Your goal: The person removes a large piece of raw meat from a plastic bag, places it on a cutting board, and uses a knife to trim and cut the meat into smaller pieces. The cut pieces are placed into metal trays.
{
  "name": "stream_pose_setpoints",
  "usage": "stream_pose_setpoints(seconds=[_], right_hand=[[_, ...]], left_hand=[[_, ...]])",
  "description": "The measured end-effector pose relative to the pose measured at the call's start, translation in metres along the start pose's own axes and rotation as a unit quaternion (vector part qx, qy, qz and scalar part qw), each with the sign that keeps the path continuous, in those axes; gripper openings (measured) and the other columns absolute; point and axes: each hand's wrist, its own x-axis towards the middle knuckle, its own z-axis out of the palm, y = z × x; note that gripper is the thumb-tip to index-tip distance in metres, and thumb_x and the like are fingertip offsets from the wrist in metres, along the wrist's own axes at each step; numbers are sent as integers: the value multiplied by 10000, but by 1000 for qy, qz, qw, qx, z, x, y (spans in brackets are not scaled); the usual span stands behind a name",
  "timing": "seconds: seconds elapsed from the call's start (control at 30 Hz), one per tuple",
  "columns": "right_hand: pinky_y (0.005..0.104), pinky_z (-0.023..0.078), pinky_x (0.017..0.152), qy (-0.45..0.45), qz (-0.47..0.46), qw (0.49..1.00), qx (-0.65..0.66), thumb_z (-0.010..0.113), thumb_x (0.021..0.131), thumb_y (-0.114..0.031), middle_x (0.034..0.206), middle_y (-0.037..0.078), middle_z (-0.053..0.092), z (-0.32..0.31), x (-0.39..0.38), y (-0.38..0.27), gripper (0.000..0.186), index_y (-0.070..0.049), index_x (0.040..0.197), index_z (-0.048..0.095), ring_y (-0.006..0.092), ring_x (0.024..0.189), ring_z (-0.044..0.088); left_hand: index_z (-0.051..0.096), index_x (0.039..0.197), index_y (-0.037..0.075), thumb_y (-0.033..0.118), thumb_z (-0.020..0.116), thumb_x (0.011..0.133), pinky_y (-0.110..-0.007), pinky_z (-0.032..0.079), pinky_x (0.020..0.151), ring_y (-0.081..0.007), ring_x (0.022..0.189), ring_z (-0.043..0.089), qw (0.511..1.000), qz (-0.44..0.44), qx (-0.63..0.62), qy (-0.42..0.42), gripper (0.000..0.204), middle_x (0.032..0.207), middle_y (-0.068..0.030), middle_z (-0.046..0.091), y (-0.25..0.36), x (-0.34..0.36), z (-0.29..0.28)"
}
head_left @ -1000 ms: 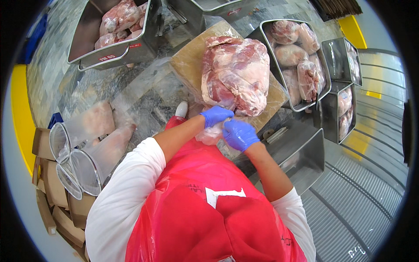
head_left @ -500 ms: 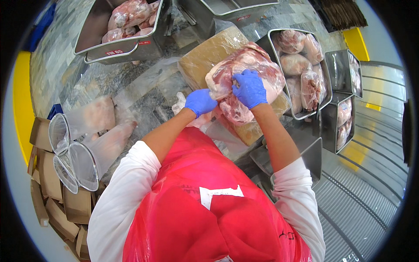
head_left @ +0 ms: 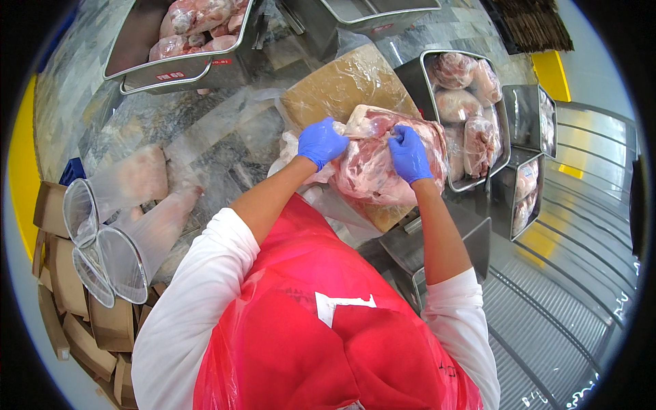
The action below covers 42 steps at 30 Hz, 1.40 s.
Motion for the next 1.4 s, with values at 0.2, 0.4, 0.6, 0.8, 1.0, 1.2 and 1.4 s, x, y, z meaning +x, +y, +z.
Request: stream_pose_setpoints(seconds=[0.2, 0.4, 0.6, 0.8, 1.0, 1.2, 1.4], right_hand=[[507, 531, 893, -23, 0, 987, -157, 620, 933, -218, 1049, 224, 693, 4, 5, -2, 214, -91, 1097, 677, 424, 1002, 670], [500, 534, 878, -61, 98, 985, -129, 633, 898, -320, 1035, 221, 718, 1, 28, 2, 281, -80, 1027, 701, 418, 1003, 682], [470, 540, 837, -82, 122, 985, -96, 667, 876, -348, 996, 200, 728, 0, 33, 8, 297, -74, 981, 715, 392, 953, 696], [450, 542, 799, -52, 132, 989, -48, 703, 878, -325, 941, 189, 727, 4, 20, 9, 272, -69, 969, 711, 364, 893, 700], [451, 546, 814, 33, 114, 993, -3, 669, 917, -232, 949, 201, 725, 15, -2, -4, 192, -68, 1012, 702, 366, 903, 701], [495, 538, 892, 10, 150, 988, 33, 580, 961, -238, 1124, 235, 697, 17, -58, -33, 555, -171, 1507, 506, 410, 971, 689], [425, 563, 813, 156, 164, 971, 74, 628, 961, -237, 985, 190, 720, -28, -121, 27, 378, -157, 1327, 679, 348, 866, 701]], left_hand=[[689, 1111, 21, 345, 680, 777, -524, 543, 884, -472, 1013, 682, 999, 24, -22, 25, 465, 1038, -303, 711, 7, 2, -4], [692, 1125, 31, 346, 703, 782, -517, 542, 901, -463, 1045, 680, 999, -10, -30, 14, 466, 1071, -298, 712, 8, 20, 3], [710, 1148, 42, 353, 709, 778, -498, 542, 924, -448, 1081, 678, 998, -29, -58, -17, 483, 1120, -276, 715, -5, 48, 12], [752, 1139, 82, 349, 690, 780, -478, 539, 954, -432, 1106, 675, 992, -57, -91, -63, 452, 1185, -248, 710, -31, 71, 34], [761, 1078, 54, 367, 649, 816, -481, 539, 942, -434, 1102, 675, 995, -7, -56, -80, 423, 1140, -273, 711, -42, 80, 47], [755, 982, 8, 319, 640, 825, -522, 535, 819, -469, 982, 686, 994, 56, -24, -89, 367, 1025, -293, 715, -56, 95, 60], [748, 950, 3, 223, 638, 853, -461, 535, 744, -373, 846, 717, 989, 88, -47, -106, 265, 925, -238, 741, -48, 96, 61]])
